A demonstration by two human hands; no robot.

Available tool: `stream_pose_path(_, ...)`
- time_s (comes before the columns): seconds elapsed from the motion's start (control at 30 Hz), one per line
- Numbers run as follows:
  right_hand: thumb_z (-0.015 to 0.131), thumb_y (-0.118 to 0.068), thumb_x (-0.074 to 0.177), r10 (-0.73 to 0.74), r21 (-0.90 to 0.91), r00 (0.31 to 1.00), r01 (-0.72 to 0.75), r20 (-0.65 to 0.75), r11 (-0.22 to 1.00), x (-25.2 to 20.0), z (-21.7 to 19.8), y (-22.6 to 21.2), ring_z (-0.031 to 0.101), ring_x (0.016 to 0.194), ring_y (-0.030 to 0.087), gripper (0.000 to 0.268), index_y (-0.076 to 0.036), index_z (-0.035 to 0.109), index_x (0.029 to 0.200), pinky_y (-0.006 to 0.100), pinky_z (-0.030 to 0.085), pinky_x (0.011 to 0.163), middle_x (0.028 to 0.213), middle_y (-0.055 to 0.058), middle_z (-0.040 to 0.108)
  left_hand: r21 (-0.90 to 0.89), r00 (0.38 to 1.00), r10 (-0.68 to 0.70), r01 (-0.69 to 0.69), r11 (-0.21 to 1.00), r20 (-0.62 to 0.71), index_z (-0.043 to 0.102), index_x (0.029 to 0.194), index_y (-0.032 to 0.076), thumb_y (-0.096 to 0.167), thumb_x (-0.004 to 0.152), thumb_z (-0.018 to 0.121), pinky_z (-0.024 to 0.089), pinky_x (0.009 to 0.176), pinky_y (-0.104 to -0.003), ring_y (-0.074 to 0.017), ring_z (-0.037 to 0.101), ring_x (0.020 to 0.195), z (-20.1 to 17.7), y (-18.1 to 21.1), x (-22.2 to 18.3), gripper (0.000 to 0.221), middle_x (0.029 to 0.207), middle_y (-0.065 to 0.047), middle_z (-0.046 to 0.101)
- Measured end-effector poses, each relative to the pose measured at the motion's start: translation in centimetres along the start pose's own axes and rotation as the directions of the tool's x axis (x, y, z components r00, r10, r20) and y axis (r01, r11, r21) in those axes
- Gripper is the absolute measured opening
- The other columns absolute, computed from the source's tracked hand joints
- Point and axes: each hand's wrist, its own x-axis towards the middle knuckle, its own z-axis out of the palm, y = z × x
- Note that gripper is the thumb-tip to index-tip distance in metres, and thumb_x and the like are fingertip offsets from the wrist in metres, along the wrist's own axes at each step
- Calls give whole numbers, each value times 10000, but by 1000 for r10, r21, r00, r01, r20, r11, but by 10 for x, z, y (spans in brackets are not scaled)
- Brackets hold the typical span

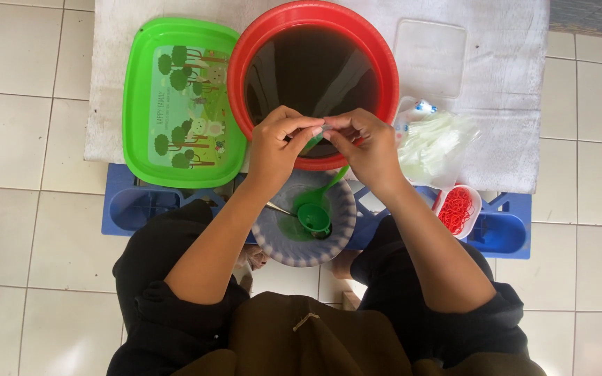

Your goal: Filling thin plastic tubes with liquid using a ladle and funnel and sealing them with rubber bands.

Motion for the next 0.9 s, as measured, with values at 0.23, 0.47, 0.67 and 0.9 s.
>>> stream_pose_path(0.23,812,0,859,49,91,995,-57,88,994,-1,-1,-14,690,753,163,249,-28,769,1103,282,552,711,862,117,747,-105,1000,-12,9,994,-26,711,1052,105,113,883,836,566,719,-298,-147,676,683,9,0,0,211,820,-61,728)
stream_pose_path(0.47,809,9,885,-99,-19,991,98,-89,995,2,-5,-21,695,693,232,76,-16,792,955,303,538,666,785,118,694,-346,971,-228,240,907,76,658,1135,111,190,994,715,507,917,-311,-141,717,975,11,-1,-4,171,1004,-63,771)
stream_pose_path(0.67,843,-39,881,-231,-119,961,214,-150,970,6,-3,-3,672,757,253,51,-48,800,908,357,503,745,797,84,628,37,998,55,-55,998,-1,717,1267,156,125,974,720,452,1024,-393,-221,634,1123,23,3,-7,295,1234,-30,682)
stream_pose_path(0.9,850,-58,877,-334,-187,924,301,-186,935,-1,4,-13,666,770,278,62,-59,805,920,375,470,785,780,83,612,246,979,190,-168,955,-68,777,990,157,233,1043,638,395,899,-332,-159,647,1022,28,9,-7,167,1126,59,706)
